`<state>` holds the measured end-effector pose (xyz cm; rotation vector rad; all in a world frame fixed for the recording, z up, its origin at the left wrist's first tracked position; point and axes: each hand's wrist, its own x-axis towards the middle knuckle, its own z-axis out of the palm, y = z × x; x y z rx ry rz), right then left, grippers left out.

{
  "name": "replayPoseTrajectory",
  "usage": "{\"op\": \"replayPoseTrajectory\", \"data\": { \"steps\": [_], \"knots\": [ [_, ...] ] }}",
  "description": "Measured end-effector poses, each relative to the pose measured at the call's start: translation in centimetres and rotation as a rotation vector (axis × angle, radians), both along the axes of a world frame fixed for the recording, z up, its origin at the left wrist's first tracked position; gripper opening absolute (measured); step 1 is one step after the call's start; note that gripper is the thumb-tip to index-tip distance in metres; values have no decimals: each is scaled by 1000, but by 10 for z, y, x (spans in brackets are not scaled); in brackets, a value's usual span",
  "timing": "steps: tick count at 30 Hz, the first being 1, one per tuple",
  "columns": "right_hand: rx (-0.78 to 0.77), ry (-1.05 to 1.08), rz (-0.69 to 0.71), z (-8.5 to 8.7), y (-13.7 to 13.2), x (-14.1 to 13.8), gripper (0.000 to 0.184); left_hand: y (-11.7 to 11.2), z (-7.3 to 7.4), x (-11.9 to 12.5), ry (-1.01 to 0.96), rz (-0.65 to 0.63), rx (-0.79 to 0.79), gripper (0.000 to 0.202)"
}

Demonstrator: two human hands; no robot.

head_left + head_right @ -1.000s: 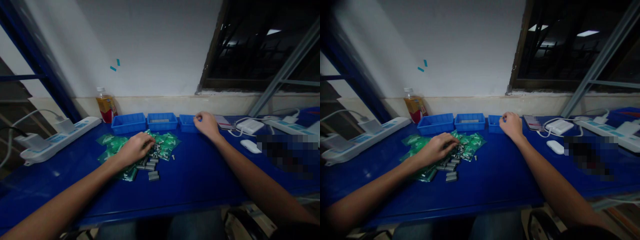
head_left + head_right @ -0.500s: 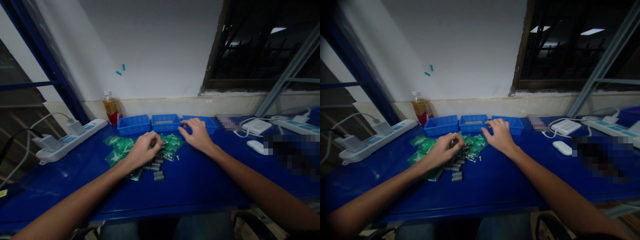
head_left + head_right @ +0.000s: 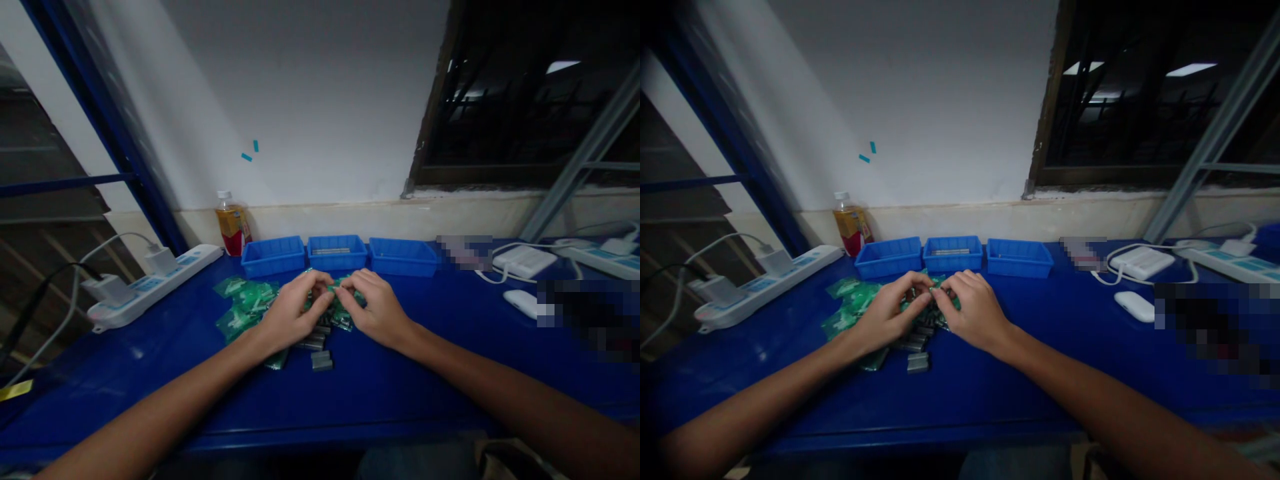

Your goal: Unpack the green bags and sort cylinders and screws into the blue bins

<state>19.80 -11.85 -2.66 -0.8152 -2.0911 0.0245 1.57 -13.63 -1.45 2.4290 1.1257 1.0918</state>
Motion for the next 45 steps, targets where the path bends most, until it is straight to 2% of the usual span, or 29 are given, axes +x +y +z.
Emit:
{"op": "replayPoseTrajectory", "data": {
  "steps": [3,7,9,11,14,17,22,24,27,31,34,38,41,43,45],
  "knots": [
    [-80,59,62,0,0,-1,26,0,-3,-1,73,-8,146,15],
    [-100,70,103,1,-2,-3,27,3,-6,0,111,48,204,11],
    [-117,71,98,0,-3,-3,24,4,-6,0,106,61,195,11],
    [-111,74,83,-1,-3,-2,13,5,-7,0,83,73,168,12],
    [-2,42,77,-2,-1,1,20,6,-6,1,41,88,99,14],
    [128,-21,100,-3,-1,3,12,5,-6,3,20,74,48,18],
    [180,-55,79,2,2,4,9,3,-4,5,1,30,-33,23],
    [186,-63,15,5,13,12,12,5,-4,3,62,37,-23,24],
    [160,-41,-194,9,42,39,15,12,-9,-3,234,39,67,22],
    [-2,-120,-559,4,84,85,18,23,-18,-10,388,-23,103,25],
    [-113,-139,-715,-4,98,102,24,27,-21,-11,428,-24,108,22],
    [-149,-152,-747,-9,97,100,33,25,-20,-9,417,23,117,9],
    [-152,-177,-745,-7,93,94,38,22,-18,-7,392,17,113,4],
    [-128,-176,-729,-3,87,88,36,19,-15,-4,314,28,92,4],
    [-64,-139,-643,1,76,76,30,15,-10,-1,167,49,23,9]
  ]
}}
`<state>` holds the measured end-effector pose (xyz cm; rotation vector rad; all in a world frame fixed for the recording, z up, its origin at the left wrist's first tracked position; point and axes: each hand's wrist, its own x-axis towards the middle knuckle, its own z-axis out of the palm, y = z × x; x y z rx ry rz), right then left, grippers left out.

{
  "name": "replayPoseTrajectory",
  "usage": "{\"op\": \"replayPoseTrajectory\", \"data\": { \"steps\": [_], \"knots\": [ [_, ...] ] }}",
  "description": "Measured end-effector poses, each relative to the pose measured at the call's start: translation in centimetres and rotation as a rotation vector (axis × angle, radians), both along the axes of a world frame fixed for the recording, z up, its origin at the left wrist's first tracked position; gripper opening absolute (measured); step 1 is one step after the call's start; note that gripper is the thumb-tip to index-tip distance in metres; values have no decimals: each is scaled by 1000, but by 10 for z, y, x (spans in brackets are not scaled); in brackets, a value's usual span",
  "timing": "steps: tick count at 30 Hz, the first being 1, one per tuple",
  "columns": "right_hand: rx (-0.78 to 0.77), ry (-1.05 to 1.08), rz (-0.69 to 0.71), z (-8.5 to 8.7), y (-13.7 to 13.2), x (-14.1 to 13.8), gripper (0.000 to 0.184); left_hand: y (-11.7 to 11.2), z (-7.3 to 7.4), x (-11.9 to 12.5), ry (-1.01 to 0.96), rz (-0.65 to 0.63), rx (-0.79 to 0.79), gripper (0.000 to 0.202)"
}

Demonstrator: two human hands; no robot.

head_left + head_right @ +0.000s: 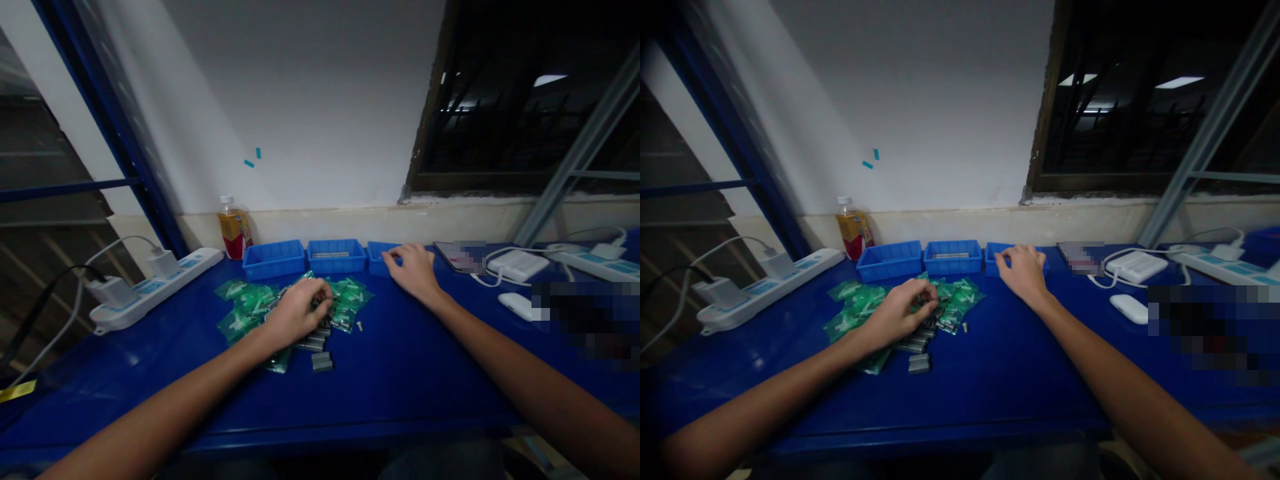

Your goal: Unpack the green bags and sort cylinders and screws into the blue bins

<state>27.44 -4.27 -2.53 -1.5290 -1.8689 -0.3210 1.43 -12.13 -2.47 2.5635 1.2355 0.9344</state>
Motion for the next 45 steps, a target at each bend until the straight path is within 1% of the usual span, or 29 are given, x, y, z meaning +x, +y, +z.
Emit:
{"op": "replayPoseTrajectory", "data": {
  "steps": [3,6,8,11,13,16,20,23,24,26,29,31,33,36,38,40,42,43,45],
  "knots": [
    [131,30,268,5,-29,-28,20,-7,7,6,-277,10,-165,20],
    [177,-16,514,4,-62,-59,17,-11,10,12,-545,-35,-346,24],
    [191,-51,596,1,-77,-72,16,-10,7,14,-682,-63,-455,28],
    [229,-69,607,-2,-83,-77,10,-7,0,16,-773,-71,-530,34],
    [242,-81,606,-4,-80,-75,8,-6,-3,16,-747,-56,-518,35],
    [233,-94,621,-4,-77,-71,10,-7,-2,15,-615,-23,-429,35],
    [183,-44,592,-1,-74,-69,19,-12,1,10,-385,4,-193,26],
    [145,-31,584,-1,-73,-68,26,-13,1,8,-180,-40,21,28],
    [139,-36,586,-1,-73,-69,28,-13,0,8,-133,-53,75,24],
    [139,-44,594,-2,-72,-69,30,-14,-1,8,-85,-61,131,16],
    [119,-25,619,-4,-72,-70,29,-14,0,10,-96,-38,123,12],
    [96,24,642,-5,-71,-69,20,-15,2,10,-129,-4,67,15],
    [89,70,666,-5,-71,-68,11,-14,4,9,-167,20,-23,20],
    [123,55,726,-4,-72,-67,12,-12,5,8,-218,-9,-156,28],
    [147,19,767,-3,-72,-67,10,-11,5,7,-239,-39,-206,30],
    [160,-14,777,-1,-69,-66,10,-10,5,7,-218,-44,-229,33],
    [168,-37,741,1,-61,-61,12,-8,5,6,-147,-21,-218,33],
    [172,-39,697,2,-54,-56,13,-8,5,5,-96,-7,-194,31],
    [167,-25,556,3,-36,-40,15,-6,5,3,18,23,-121,25]
  ]
}}
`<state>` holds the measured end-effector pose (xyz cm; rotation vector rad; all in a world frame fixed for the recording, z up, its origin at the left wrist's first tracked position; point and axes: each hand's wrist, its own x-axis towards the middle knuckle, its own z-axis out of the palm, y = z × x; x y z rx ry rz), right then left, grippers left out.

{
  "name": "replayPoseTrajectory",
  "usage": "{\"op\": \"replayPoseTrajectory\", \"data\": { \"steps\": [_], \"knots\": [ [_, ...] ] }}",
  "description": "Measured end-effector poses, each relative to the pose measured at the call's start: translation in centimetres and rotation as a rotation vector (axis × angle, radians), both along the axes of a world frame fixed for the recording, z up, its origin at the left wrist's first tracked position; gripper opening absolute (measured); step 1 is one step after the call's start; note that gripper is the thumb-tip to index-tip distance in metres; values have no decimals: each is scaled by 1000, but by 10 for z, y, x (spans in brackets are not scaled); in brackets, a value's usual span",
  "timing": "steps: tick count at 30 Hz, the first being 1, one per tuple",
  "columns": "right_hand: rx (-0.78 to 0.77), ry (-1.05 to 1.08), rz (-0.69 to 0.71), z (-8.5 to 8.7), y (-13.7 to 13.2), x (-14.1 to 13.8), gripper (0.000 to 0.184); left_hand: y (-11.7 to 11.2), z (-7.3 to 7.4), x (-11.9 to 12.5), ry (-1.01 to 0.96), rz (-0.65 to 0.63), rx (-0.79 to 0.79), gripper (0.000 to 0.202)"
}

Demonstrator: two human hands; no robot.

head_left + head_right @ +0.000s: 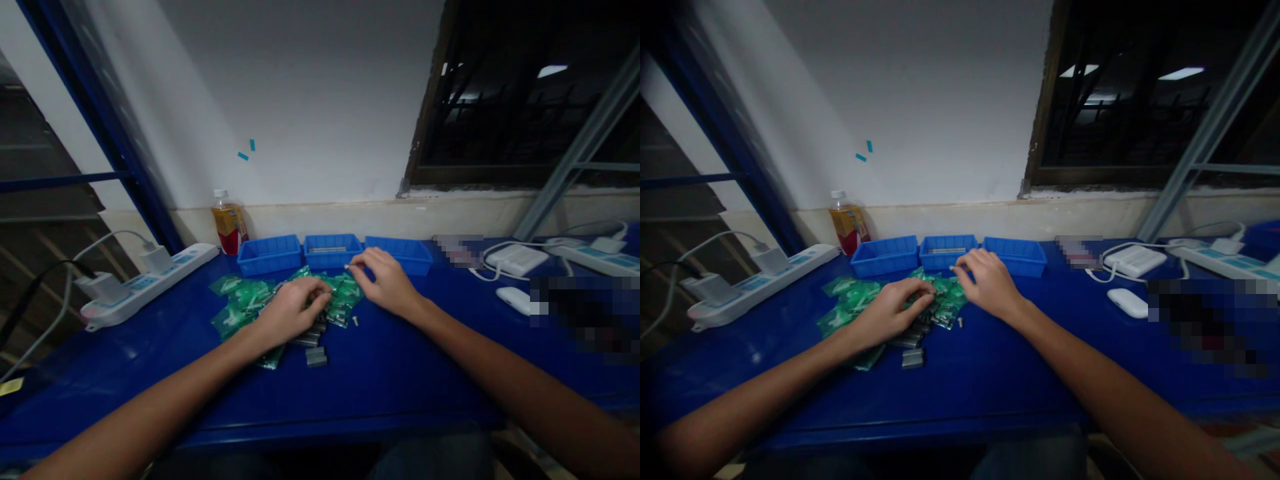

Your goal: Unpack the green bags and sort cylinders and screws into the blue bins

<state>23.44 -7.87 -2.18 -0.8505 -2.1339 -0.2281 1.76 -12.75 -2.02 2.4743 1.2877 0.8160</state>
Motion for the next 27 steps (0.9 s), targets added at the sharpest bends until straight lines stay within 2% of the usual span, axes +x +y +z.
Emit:
{"op": "replayPoseTrajectory", "data": {
  "steps": [4,6,10,14,18,21,23,25,27],
  "knots": [
    [-133,19,-404,-3,40,41,18,1,-2,-2,223,44,67,21],
    [-186,19,-528,-7,53,56,21,0,-2,-2,294,66,54,22],
    [-234,29,-634,-12,60,62,26,-1,-2,-1,330,106,16,20],
    [-264,10,-666,-12,59,58,31,1,-3,-2,302,131,35,15],
    [-251,6,-632,-9,54,55,32,3,-2,-4,172,114,58,17],
    [-197,17,-534,-4,38,42,26,2,3,-3,2,84,-14,20],
    [-97,28,-363,1,18,25,20,0,6,-3,-138,60,-110,24],
    [11,10,-135,4,-5,6,18,0,7,-2,-291,23,-219,28],
    [39,-56,53,6,-25,-11,17,1,6,-1,-434,-42,-327,31]
  ]
}}
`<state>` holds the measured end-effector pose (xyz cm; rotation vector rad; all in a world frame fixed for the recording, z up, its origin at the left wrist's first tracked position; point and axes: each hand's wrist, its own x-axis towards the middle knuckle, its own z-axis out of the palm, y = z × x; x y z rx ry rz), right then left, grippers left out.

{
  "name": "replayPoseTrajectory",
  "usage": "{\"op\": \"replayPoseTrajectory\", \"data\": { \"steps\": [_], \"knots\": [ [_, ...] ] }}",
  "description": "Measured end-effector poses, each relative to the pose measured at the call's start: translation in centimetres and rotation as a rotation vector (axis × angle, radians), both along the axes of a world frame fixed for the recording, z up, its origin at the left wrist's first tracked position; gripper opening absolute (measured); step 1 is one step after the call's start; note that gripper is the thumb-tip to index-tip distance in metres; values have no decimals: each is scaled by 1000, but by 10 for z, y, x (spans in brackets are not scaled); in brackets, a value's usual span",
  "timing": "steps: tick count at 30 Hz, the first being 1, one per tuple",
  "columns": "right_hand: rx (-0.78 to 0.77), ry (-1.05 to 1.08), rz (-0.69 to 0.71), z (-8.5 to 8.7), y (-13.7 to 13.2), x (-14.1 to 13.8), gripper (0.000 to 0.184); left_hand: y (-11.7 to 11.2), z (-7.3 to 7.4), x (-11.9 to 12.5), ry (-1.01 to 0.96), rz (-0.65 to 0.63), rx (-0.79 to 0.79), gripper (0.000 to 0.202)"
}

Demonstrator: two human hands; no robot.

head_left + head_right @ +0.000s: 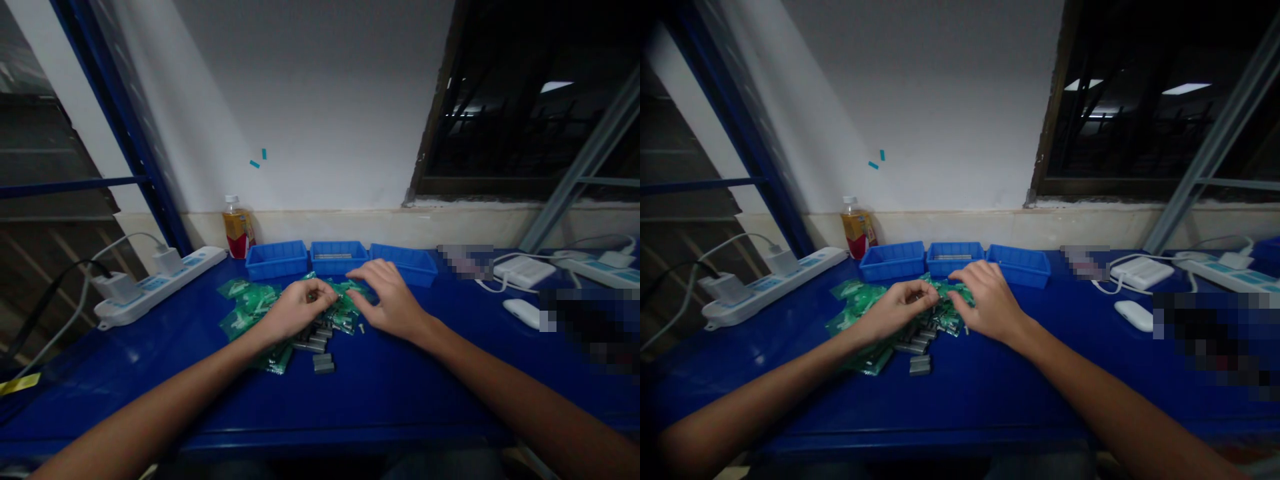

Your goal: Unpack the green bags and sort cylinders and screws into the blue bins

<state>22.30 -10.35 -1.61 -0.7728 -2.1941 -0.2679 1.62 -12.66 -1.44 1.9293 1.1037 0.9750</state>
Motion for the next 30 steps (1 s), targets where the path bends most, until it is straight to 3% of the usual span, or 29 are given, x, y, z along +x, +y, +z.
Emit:
{"op": "replayPoseTrajectory", "data": {
  "steps": [2,5,13,15,18,22,26,30],
  "knots": [
    [-7,-57,105,0,-12,-10,12,2,-3,0,-106,-74,-79,32],
    [-11,-57,150,-2,-14,-13,10,4,-6,0,-164,-130,-136,31],
    [-69,8,176,-2,-3,-10,11,5,-3,0,-19,-75,-53,32],
    [-60,38,84,-1,9,-1,12,7,-1,-3,124,-7,82,29],
    [-69,106,-169,-4,39,26,13,11,-1,-10,390,72,317,23],
    [-170,118,-469,-14,74,60,11,13,-6,-13,640,15,430,16],
    [-202,124,-537,-22,84,67,15,12,-9,-11,791,36,486,13],
    [-218,122,-561,-23,82,63,18,12,-11,-12,811,86,485,14]
  ]
}}
